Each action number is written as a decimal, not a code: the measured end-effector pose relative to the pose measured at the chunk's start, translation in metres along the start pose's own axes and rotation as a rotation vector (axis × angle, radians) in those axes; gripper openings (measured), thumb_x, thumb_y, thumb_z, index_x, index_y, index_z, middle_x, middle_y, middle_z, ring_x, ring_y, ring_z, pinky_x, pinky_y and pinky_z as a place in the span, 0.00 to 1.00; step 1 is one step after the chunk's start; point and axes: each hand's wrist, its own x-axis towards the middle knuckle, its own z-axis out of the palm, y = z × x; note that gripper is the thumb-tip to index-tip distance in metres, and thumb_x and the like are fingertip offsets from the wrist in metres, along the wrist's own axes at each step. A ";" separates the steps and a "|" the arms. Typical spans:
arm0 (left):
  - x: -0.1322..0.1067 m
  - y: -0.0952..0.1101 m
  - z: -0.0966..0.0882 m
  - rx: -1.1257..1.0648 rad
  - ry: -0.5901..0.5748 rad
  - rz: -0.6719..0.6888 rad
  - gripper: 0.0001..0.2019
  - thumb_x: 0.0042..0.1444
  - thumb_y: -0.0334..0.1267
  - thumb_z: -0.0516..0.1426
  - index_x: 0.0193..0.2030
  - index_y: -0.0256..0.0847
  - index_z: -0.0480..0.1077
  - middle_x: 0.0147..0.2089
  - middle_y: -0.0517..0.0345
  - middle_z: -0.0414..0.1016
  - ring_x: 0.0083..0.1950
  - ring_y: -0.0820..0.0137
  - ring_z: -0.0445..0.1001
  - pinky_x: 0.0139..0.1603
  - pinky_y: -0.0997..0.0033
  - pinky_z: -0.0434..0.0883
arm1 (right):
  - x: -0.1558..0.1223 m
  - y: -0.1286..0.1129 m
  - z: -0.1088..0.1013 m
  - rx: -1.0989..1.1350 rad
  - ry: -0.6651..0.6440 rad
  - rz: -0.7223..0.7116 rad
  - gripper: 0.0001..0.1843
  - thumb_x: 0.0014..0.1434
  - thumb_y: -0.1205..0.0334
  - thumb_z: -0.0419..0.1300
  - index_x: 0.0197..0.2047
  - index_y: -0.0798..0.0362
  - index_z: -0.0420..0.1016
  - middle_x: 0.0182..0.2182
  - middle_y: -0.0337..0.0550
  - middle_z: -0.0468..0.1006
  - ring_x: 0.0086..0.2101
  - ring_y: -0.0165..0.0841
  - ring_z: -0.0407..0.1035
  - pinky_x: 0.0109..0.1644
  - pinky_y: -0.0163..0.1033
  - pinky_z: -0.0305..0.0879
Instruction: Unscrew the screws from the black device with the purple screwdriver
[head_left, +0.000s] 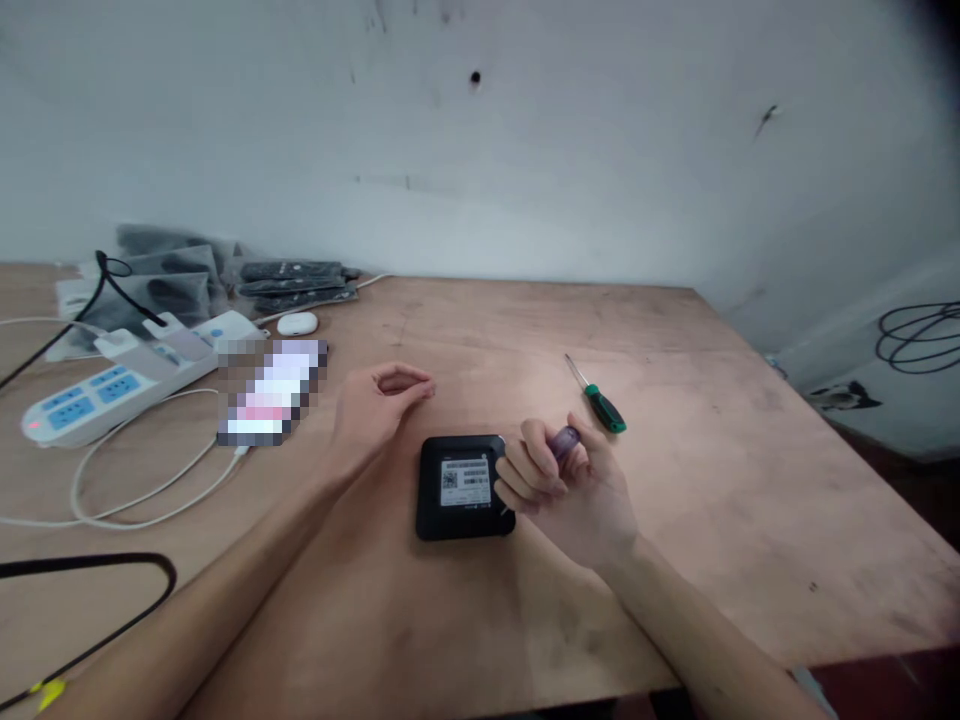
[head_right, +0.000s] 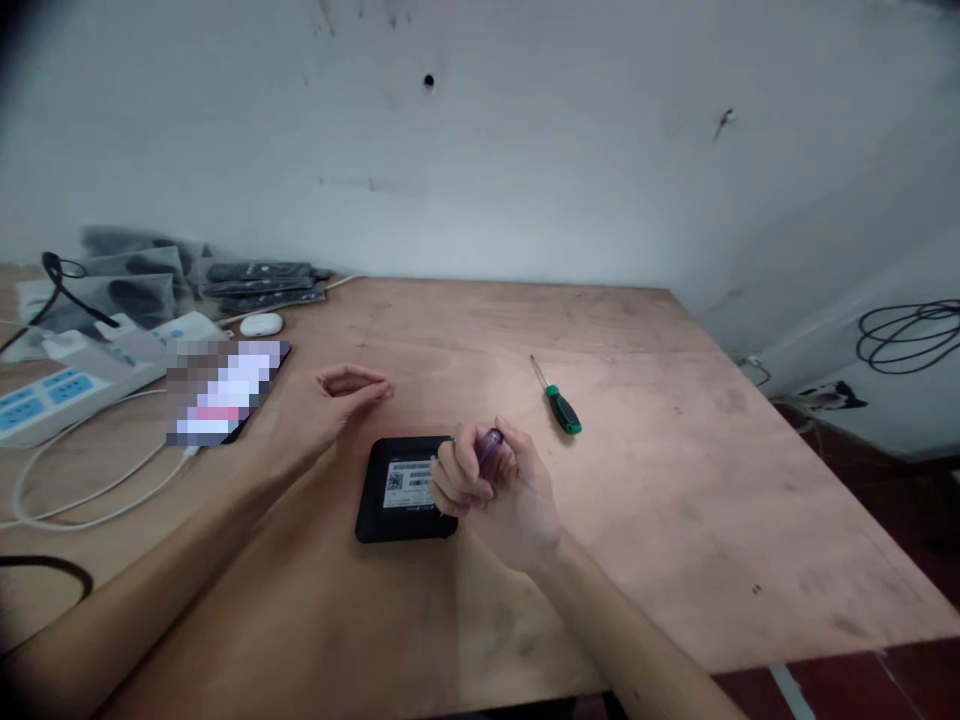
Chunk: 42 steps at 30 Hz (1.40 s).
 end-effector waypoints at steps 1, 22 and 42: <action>0.002 -0.001 0.001 0.013 0.013 0.002 0.13 0.58 0.47 0.70 0.44 0.41 0.84 0.46 0.50 0.90 0.49 0.57 0.88 0.55 0.56 0.82 | 0.000 0.000 0.000 -0.001 -0.001 0.000 0.35 0.74 0.30 0.56 0.26 0.50 0.66 0.20 0.32 0.51 0.23 0.30 0.42 0.29 0.40 0.45; 0.002 -0.021 0.006 0.311 0.130 0.122 0.13 0.68 0.46 0.64 0.52 0.46 0.86 0.48 0.53 0.89 0.46 0.58 0.86 0.52 0.57 0.80 | -0.002 -0.001 0.000 0.055 -0.047 0.031 0.30 0.77 0.40 0.55 0.28 0.51 0.68 0.21 0.33 0.53 0.23 0.30 0.44 0.31 0.41 0.46; 0.006 -0.039 0.014 0.267 0.141 0.203 0.09 0.68 0.45 0.65 0.49 0.49 0.86 0.46 0.58 0.90 0.45 0.60 0.88 0.50 0.60 0.82 | -0.002 0.003 -0.001 0.052 -0.086 0.040 0.29 0.77 0.42 0.53 0.29 0.52 0.70 0.21 0.32 0.53 0.24 0.31 0.44 0.31 0.40 0.46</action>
